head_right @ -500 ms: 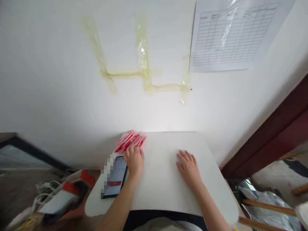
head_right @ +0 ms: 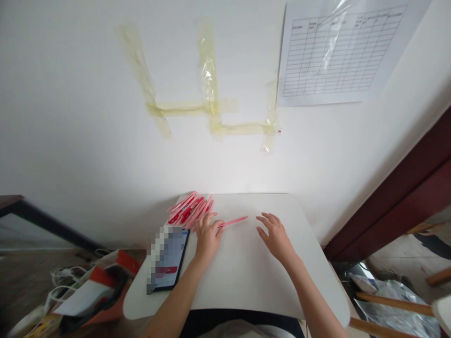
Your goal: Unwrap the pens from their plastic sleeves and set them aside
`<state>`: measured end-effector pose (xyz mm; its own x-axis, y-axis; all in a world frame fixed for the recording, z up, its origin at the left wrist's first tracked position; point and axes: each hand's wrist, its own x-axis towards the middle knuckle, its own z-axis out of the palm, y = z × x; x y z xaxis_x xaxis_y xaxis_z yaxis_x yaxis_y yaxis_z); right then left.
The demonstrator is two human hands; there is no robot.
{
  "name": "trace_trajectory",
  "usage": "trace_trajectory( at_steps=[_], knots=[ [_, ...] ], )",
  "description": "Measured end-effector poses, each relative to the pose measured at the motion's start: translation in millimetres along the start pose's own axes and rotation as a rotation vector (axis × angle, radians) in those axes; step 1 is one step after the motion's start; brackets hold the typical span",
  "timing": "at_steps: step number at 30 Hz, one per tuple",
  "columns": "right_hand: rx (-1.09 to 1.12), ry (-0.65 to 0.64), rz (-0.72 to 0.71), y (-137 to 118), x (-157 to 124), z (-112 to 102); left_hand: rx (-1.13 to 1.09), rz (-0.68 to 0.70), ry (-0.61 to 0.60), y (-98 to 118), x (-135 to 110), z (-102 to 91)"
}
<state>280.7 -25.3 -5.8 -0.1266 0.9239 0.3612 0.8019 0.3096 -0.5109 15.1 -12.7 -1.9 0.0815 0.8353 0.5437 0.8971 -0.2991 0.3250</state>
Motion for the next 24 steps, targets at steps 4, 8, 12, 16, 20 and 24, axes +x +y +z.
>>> trace_trajectory(
  at_steps=[4,8,12,16,20,24],
  knots=[
    [0.017,-0.019,-0.071,-6,17,10,-0.031,0.019,-0.053,3,-2,1.7],
    [-0.038,-0.015,-0.104,-6,19,32,-0.018,0.016,-0.075,3,-3,0.6],
    [-0.134,0.031,-0.124,-5,13,50,-0.001,-0.009,-0.099,3,-3,-0.2],
    [-0.082,0.066,-0.154,-2,12,54,-0.004,-0.01,-0.125,3,-3,0.1],
    [0.069,0.073,-0.147,4,14,53,-0.01,-0.001,-0.138,4,-3,-0.9],
    [0.202,0.087,-0.121,8,14,52,-0.014,0.004,-0.148,4,-3,-2.6]
  ],
)
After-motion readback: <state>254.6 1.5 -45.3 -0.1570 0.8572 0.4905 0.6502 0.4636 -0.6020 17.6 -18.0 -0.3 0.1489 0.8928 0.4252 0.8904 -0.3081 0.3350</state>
